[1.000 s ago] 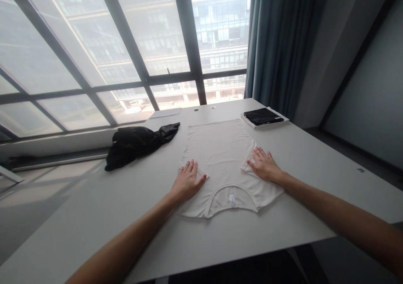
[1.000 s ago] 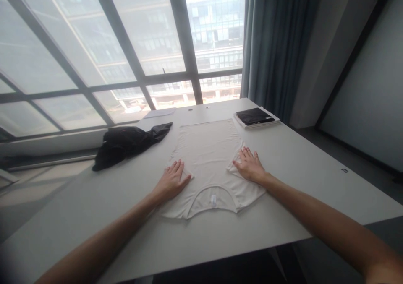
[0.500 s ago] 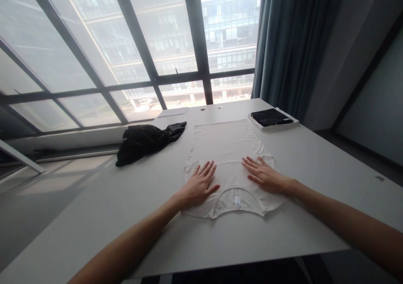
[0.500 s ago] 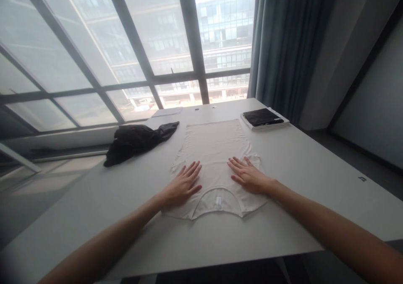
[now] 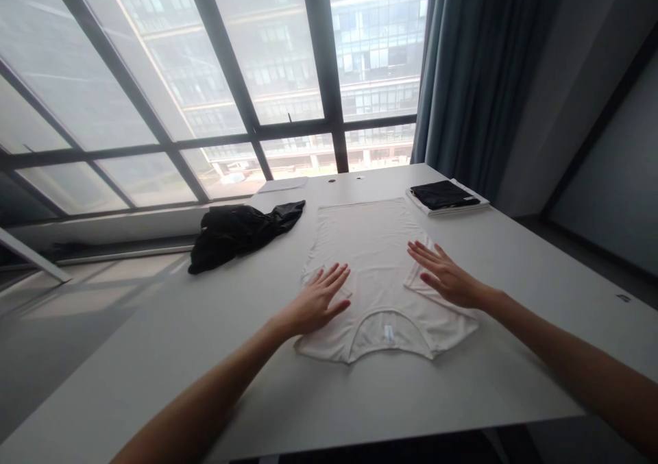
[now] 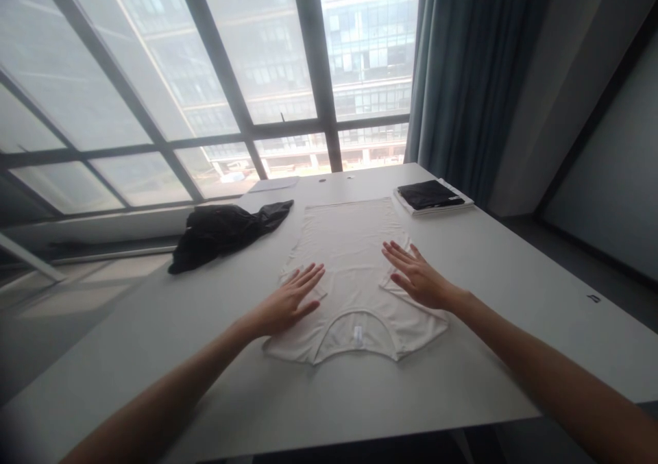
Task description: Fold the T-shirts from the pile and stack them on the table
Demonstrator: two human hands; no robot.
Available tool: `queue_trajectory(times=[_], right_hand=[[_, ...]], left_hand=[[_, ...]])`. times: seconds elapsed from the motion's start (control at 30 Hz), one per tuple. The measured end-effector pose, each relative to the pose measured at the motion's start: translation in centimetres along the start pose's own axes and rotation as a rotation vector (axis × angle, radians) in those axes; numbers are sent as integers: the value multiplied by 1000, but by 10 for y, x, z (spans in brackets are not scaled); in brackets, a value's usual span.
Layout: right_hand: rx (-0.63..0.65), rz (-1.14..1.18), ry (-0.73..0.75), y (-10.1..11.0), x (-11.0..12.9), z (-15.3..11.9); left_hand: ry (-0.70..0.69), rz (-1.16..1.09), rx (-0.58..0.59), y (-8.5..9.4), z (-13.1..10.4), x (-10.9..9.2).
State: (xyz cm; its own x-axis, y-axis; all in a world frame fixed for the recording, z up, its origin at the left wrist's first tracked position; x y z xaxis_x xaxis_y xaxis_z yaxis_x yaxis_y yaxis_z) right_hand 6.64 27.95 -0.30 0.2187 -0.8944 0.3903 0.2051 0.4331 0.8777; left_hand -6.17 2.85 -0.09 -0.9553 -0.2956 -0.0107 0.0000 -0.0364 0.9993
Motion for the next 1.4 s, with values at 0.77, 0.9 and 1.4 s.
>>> queue_trajectory(times=[0.77, 0.9, 1.4], right_hand=[[128, 20, 90, -33, 17, -15], [136, 0, 67, -35, 11, -16], [-7, -133, -109, -23, -30, -13]], left_hand=[[-31, -36, 12, -9, -16, 10], [52, -12, -44, -8, -15, 31], [289, 60, -75, -23, -13, 80]])
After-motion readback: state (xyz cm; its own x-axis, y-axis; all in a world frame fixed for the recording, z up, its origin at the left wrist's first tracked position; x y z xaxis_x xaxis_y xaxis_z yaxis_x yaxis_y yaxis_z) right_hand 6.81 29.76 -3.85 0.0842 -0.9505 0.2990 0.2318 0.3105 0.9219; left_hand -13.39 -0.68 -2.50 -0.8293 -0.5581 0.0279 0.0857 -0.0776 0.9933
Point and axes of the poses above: each hand's wrist, its own z-axis towards the middle knuckle, its own y-axis out of the back of the hand, x = y × z, the point moved 8 cm from there along z, towards the middle knuckle, and after that the axes turned 9 degrees about z, right-handed, at the moved point
